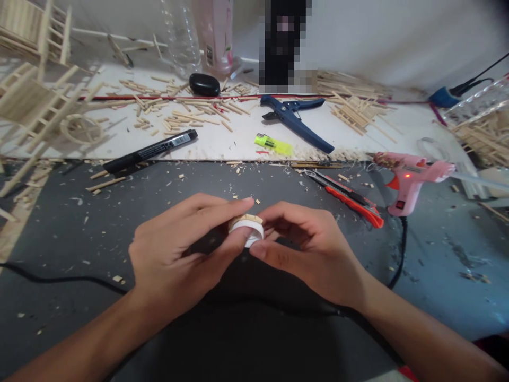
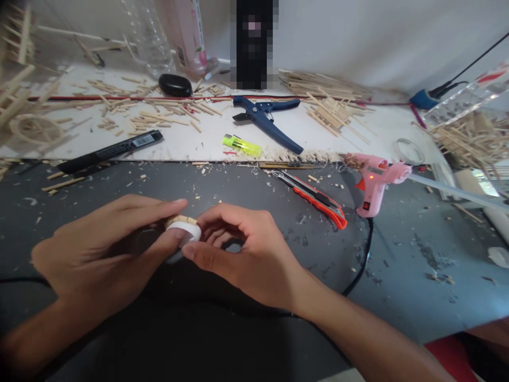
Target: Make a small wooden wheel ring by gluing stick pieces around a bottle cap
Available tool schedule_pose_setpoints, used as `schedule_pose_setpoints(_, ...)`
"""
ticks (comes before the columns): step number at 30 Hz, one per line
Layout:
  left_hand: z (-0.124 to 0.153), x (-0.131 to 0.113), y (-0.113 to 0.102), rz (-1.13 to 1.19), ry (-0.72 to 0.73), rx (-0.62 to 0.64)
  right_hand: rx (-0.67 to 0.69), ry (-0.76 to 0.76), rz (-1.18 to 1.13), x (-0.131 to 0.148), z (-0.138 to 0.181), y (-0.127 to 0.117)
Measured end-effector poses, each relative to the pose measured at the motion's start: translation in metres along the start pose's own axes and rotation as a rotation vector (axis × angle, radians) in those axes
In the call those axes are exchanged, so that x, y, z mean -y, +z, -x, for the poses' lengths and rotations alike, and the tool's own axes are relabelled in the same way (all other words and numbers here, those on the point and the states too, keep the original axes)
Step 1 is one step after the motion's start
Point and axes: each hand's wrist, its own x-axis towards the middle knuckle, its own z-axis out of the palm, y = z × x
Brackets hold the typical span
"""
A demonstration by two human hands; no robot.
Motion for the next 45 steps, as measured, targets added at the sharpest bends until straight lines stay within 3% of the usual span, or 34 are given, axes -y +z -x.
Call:
schedule_pose_setpoints(12, -0.002, 0.002, 0.0, 0.061, -0.058, 0.079, -0.039, 0.006, 0.094, 0.001, -0.006, 0.0)
schedule_pose_setpoints(17, -0.004, 0.003, -0.003, 0.1, -0.075, 0.087, -0.052, 0.043, 0.342, 0.015, 0.007, -0.012)
schedule_pose_setpoints(21, -0.006, 0.002, -0.002, 0.099, -0.118, 0.067, -0.286, 0.029, 0.656, 0.012, 0.047, -0.04)
schedule_pose_setpoints(23, -0.006, 0.001, -0.001, 0.094, -0.184, 0.062, -0.514, 0.064, 0.739, 0.002, 0.069, -0.064)
schedule_pose_setpoints(25, -0.006, 0.001, 0.0, 0.103, -0.247, 0.076, -0.867, 0.105, 0.761, -0.012, 0.083, -0.093)
schedule_pose_setpoints(28, -0.007, 0.0, 0.0, 0.123, -0.287, 0.084, -1.107, 0.127, 0.808, -0.029, 0.085, -0.139)
schedule_pose_setpoints(30, -0.008, 0.001, -0.001, 0.13, -0.289, 0.082, -1.123, 0.157, 0.83, -0.036, 0.074, -0.164)
schedule_pose_setpoints(34, -0.01, 0.001, -0.001, 0.141, -0.292, 0.086, -0.951, 0.245, 0.868, -0.036, 0.043, -0.195)
schedule_pose_setpoints(40, -0.011, 0.0, -0.001, 0.159, -0.314, 0.099, -0.925, 0.279, 1.035, -0.036, 0.029, -0.198)
schedule_pose_setpoints(45, -0.011, 0.001, -0.002, 0.18, -0.347, 0.107, -1.033, 0.27, 1.09, -0.035, 0.036, -0.202)
